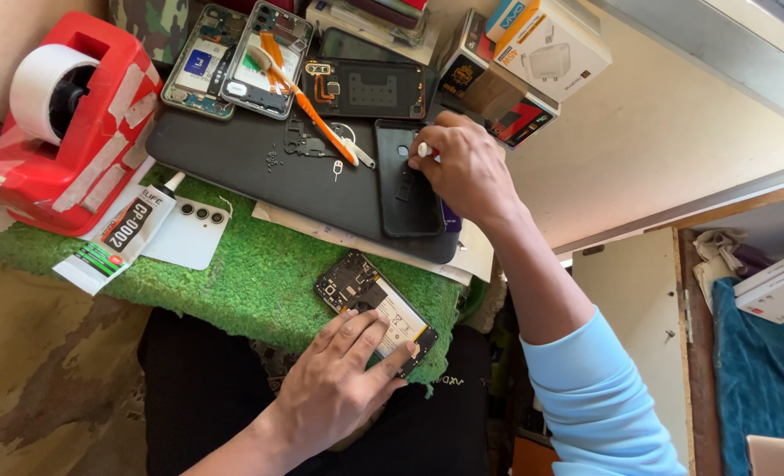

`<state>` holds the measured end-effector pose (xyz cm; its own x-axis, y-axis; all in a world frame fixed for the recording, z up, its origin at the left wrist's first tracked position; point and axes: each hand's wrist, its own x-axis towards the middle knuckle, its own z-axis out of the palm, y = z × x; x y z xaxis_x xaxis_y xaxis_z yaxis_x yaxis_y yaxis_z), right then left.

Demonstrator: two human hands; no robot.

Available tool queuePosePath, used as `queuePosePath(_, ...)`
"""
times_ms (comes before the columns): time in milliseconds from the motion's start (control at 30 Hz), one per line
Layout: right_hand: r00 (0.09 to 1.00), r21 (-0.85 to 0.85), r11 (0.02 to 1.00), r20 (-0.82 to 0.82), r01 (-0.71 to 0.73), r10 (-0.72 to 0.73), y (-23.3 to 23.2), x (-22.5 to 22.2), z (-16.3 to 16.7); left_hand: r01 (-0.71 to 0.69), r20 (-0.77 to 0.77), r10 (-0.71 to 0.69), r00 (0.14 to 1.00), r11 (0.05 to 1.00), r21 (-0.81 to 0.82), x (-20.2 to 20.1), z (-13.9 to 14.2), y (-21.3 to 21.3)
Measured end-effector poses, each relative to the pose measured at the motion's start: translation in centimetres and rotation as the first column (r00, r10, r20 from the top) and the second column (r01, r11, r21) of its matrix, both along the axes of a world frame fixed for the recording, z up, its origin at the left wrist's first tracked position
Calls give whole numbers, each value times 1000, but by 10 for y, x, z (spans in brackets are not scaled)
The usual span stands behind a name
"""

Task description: The person uses a screwdriver to remove screws from a disassembled smartphone, then places the back cover onto the device and presses the edges to secure it.

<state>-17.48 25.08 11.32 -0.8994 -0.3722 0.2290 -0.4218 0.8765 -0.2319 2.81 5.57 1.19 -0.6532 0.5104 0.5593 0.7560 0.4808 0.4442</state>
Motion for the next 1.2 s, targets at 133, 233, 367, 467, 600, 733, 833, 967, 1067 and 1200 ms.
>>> queuePosePath(133, 988, 166, 976, -54, -137, 148, -2, -6, 1, -5, 9, 5, 1000, 1000, -5, 0, 0, -1)
queuePosePath(233, 966, 372, 901, -34, -225, 255, -4, -16, 4, -9, 0, 9, 1000, 1000, -26, 1, 0, -1)
queuePosePath(367, 951, 489, 822, 58, -291, 303, -15, -31, 5, 1, -1, -1, 1000, 999, -41, 2, 1, -1)
queuePosePath(467, 973, 609, 759, 148, -231, 177, -26, -39, 5, 3, -1, -4, 1000, 999, -41, 1, 1, -2)
queuePosePath(600, 979, 482, 854, 145, -195, 142, -22, -40, 16, -1, -2, 1, 1000, 999, -35, 1, 2, -2)
queuePosePath(733, 967, 333, 930, 241, -158, 78, -7, -34, 31, -10, 2, 10, 1000, 999, -30, 2, 2, -1)
queuePosePath(833, 962, 243, 961, 267, -130, 63, -4, -31, 34, -5, 2, 5, 1000, 1000, -31, 1, 1, -1)
queuePosePath(967, 955, 201, 968, 282, -148, 87, -11, -31, 31, -5, 8, 6, 1000, 1000, -28, 1, -1, 0)
queuePosePath(1067, 959, 231, 957, 260, -178, 116, -16, -31, 26, -4, 21, 4, 1000, 999, -38, 2, -1, 0)
queuePosePath(1200, 969, 369, 905, 196, -213, 148, -18, -32, 19, 1, 22, 0, 1000, 998, -55, 1, 0, -1)
